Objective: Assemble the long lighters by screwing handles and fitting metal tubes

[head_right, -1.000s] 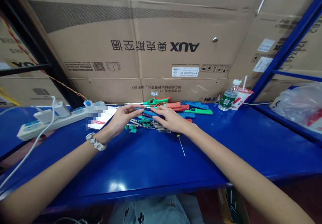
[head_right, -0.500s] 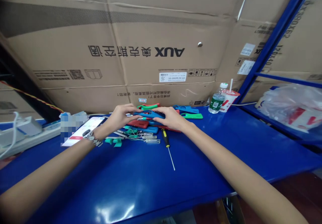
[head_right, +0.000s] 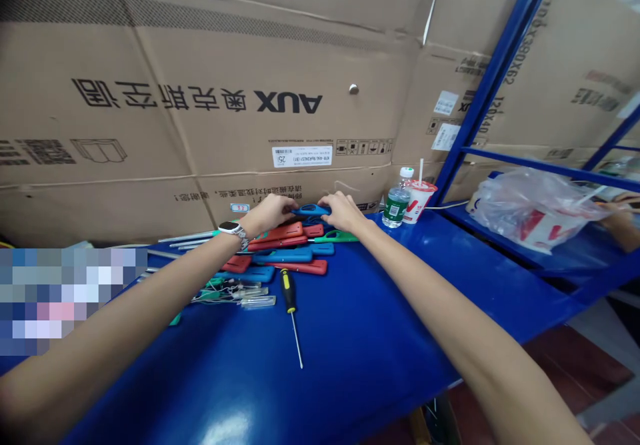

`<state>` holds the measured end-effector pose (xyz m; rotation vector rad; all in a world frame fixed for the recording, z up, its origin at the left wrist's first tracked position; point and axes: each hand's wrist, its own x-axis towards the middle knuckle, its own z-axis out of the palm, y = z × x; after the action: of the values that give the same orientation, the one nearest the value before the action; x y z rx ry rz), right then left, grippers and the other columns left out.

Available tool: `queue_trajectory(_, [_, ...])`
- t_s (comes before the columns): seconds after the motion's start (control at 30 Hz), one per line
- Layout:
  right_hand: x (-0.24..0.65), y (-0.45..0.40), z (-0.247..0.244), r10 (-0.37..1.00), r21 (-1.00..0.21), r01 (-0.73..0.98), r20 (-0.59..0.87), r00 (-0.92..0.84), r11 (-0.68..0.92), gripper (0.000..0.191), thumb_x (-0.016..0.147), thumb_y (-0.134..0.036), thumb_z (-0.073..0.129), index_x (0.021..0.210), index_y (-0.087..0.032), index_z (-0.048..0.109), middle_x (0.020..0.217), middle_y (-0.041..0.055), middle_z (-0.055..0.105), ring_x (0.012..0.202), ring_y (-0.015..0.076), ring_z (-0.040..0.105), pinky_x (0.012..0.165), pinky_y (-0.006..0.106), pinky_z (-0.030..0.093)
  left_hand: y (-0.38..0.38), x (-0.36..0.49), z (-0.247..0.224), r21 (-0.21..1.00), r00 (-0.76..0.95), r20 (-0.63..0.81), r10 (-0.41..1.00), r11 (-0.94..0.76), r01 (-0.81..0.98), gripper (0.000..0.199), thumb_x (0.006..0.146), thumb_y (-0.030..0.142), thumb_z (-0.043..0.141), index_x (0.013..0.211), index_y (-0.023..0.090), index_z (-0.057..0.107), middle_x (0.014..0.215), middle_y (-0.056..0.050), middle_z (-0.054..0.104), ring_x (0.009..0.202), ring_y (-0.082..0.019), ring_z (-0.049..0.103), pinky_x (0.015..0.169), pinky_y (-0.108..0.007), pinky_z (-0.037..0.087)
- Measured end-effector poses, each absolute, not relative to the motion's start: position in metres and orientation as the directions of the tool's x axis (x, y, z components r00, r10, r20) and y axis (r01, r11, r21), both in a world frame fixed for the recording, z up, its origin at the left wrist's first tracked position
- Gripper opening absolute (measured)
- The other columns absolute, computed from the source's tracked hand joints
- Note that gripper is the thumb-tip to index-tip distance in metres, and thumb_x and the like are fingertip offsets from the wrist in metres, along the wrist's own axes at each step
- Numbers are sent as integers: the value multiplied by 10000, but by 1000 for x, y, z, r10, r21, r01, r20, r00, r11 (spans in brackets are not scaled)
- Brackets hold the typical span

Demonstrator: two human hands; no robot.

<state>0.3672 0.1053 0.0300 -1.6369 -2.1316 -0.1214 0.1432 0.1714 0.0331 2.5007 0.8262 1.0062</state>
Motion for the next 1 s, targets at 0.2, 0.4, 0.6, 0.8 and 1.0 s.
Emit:
queue_trajectory(0.2, [351, 92, 24, 876, -211, 935, 454, -164, 284, 362, 825, -172, 676, 1185, -194, 696, 1213, 148, 626, 1191, 346, 536, 986, 535, 445, 158, 107, 34, 363, 603, 568, 560, -828, 426, 169, 810, 160, 627, 881, 235, 762, 965, -100, 721, 930, -262, 658, 908, -356, 490])
queue_trajectory(0.4, [285, 81, 30, 842, -235, 842, 385, -378, 486, 233, 919, -286, 593, 1108, -216, 710, 1129, 117, 668, 1102, 309, 580, 951, 485, 441, 104, 17, 35, 359, 536, 590, 604, -791, 496, 198, 930, 301, 553, 987, 240, 733, 1033, -90, 707, 984, -261, 646, 910, -384, 489])
queue_trajectory(0.6, [225, 87, 37, 870, -116, 874, 227, -439, 471, 289, 908, -376, 632, 1127, -211, 724, 1116, 133, 664, 1123, 332, 564, 969, 490, 383, 40, -40, 9, 320, 569, 528, 630, -769, 554, 239, 998, 320, 496, 1134, 230, 670, 1171, -86, 679, 1118, -249, 624, 1002, -426, 489])
queue_trajectory(0.8, [204, 79, 39, 872, -102, 894, 293, -392, 437, 278, 876, -319, 636, 1118, -213, 724, 1118, 126, 643, 1142, 329, 537, 963, 461, 378, 30, -57, -4, 227, 617, 468, 633, -760, 609, 255, 1014, 265, 465, 1202, 197, 623, 1226, -107, 638, 1154, -261, 601, 1003, -453, 498])
queue_trajectory(1.0, [176, 58, 31, 837, -89, 849, 254, -485, 520, 326, 867, -524, 657, 859, -209, 740, 971, 124, 680, 1022, 347, 573, 931, 503, 382, 37, -70, 2, 246, 531, 483, 696, -690, 681, 238, 1009, 296, 465, 1125, 183, 639, 1131, -104, 649, 1086, -273, 609, 953, -452, 505])
